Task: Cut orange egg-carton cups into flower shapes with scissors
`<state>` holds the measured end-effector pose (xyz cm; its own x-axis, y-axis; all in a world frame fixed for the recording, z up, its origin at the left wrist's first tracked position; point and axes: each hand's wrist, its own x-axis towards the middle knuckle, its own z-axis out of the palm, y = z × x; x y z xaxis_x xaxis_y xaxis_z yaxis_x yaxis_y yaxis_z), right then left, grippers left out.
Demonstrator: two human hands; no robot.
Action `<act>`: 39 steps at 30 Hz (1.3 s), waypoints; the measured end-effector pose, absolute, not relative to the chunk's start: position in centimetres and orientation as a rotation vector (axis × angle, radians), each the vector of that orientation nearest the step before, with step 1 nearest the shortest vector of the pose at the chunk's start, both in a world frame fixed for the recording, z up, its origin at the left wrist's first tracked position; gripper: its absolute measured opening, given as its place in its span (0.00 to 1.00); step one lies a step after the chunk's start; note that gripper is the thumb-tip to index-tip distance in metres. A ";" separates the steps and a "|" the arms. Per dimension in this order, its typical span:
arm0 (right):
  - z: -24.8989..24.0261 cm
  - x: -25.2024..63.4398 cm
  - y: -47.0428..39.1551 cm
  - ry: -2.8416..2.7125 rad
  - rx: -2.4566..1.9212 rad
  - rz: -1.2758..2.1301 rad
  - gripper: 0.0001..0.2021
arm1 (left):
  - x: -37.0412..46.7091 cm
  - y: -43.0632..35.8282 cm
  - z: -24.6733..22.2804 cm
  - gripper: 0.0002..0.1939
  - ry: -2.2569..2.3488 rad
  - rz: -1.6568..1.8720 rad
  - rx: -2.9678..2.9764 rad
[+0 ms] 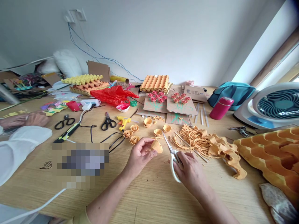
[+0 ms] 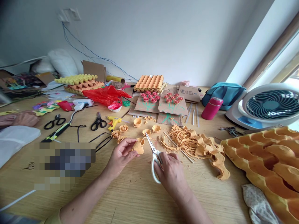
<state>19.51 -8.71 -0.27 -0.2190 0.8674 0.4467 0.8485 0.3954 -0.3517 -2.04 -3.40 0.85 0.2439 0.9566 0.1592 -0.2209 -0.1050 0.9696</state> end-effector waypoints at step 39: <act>0.1 19.3 -9.6 -1.152 -0.813 1.710 0.27 | -2.3 -3.4 1.2 0.17 0.451 0.850 0.668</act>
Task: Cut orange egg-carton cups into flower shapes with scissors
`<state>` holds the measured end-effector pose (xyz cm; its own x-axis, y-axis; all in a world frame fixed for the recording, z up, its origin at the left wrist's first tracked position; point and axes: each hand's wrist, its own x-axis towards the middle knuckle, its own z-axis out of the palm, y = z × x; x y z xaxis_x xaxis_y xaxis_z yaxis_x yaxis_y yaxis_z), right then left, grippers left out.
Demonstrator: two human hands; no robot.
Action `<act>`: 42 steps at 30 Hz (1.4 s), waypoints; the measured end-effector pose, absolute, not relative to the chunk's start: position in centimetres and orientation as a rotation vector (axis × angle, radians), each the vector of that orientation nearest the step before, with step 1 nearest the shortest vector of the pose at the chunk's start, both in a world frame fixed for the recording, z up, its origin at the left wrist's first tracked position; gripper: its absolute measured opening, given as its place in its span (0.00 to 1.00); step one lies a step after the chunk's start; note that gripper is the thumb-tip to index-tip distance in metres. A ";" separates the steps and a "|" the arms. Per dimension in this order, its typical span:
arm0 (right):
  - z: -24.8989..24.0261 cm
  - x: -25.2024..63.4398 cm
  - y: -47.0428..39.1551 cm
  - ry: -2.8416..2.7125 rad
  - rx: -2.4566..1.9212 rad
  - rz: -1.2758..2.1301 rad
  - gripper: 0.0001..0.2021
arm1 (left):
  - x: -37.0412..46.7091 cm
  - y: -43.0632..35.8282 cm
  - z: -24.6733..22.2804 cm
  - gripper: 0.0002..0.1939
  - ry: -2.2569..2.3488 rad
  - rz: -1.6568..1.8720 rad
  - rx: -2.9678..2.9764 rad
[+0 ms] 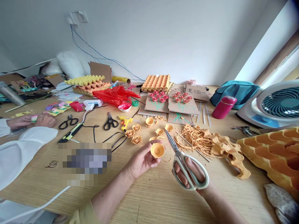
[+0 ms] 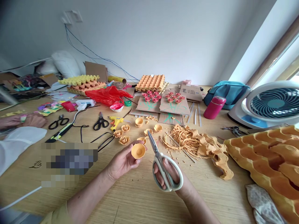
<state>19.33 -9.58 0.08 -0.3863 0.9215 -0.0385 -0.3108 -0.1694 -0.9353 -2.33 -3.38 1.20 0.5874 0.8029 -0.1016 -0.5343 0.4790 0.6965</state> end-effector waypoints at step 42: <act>1.0 18.3 -9.6 -2.163 -1.327 0.416 0.09 | -2.0 -3.3 0.5 0.22 0.778 1.195 1.336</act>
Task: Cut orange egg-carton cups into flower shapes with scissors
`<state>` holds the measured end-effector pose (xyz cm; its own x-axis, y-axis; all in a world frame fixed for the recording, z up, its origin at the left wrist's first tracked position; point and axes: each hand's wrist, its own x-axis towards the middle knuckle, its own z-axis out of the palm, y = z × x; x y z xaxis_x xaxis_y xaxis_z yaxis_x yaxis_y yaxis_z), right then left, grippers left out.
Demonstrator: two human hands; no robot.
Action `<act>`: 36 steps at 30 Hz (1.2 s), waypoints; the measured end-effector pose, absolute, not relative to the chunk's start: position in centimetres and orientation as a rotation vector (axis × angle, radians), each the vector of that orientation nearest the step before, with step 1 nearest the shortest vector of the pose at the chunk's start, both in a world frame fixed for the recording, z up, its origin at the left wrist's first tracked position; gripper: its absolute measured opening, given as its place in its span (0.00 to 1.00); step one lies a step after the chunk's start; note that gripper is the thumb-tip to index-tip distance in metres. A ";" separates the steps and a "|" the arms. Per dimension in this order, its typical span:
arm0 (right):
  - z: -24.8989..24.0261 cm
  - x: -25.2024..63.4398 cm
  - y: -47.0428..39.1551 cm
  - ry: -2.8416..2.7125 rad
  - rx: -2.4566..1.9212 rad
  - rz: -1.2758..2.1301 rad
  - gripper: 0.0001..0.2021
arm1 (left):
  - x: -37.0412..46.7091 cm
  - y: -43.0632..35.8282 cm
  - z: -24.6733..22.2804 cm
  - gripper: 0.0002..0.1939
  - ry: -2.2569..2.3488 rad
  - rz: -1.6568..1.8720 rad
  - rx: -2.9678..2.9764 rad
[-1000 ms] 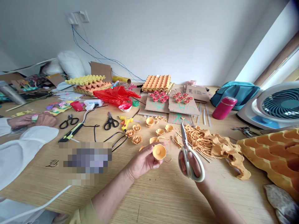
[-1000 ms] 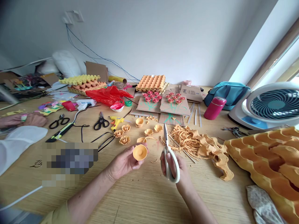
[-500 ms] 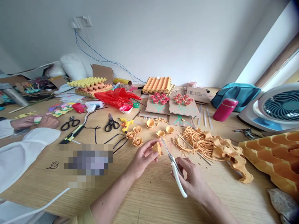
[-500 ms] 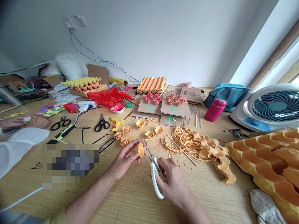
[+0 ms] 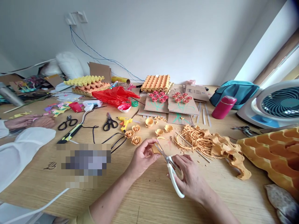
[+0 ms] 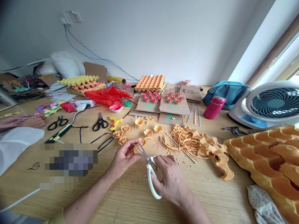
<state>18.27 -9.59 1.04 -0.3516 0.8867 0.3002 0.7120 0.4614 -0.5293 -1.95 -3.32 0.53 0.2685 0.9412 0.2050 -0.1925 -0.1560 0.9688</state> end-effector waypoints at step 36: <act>0.3 19.0 -9.2 -2.046 -1.378 0.422 0.12 | -2.0 -3.3 0.7 0.22 0.636 1.050 1.077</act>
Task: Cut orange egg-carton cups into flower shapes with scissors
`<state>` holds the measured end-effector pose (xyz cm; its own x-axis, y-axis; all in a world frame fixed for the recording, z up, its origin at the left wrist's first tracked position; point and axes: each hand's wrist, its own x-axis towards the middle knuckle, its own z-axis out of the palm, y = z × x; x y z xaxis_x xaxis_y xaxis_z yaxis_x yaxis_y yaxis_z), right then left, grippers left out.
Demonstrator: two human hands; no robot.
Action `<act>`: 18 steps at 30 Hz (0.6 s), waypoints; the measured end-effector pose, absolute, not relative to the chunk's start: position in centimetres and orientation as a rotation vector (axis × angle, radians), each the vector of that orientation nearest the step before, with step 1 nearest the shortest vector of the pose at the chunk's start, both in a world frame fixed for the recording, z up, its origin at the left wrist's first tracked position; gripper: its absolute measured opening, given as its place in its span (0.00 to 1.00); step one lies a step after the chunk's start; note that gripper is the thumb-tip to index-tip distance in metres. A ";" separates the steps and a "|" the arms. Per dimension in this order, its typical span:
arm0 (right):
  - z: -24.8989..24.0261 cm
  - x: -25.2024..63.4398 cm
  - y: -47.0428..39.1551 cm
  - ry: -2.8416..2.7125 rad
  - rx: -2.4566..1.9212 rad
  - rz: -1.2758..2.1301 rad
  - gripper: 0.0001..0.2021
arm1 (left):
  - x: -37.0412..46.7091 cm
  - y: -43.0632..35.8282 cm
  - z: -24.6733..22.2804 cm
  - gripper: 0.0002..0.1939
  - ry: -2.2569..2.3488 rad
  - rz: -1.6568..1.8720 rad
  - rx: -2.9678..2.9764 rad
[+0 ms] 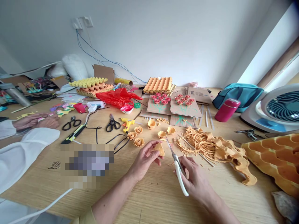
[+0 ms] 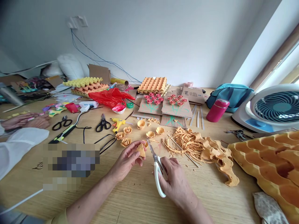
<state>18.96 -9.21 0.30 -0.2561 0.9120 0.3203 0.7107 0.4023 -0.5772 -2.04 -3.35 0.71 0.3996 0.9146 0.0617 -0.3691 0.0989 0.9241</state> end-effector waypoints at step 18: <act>0.7 19.6 -9.1 -2.173 -1.415 -0.014 0.08 | -1.7 -3.7 1.5 0.23 0.800 1.136 1.177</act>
<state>19.60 -9.08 0.71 -0.3014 0.8445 0.4427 0.8502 0.4482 -0.2763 -1.69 -3.74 1.46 0.2733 0.9588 0.0771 -0.2500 -0.0066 0.9682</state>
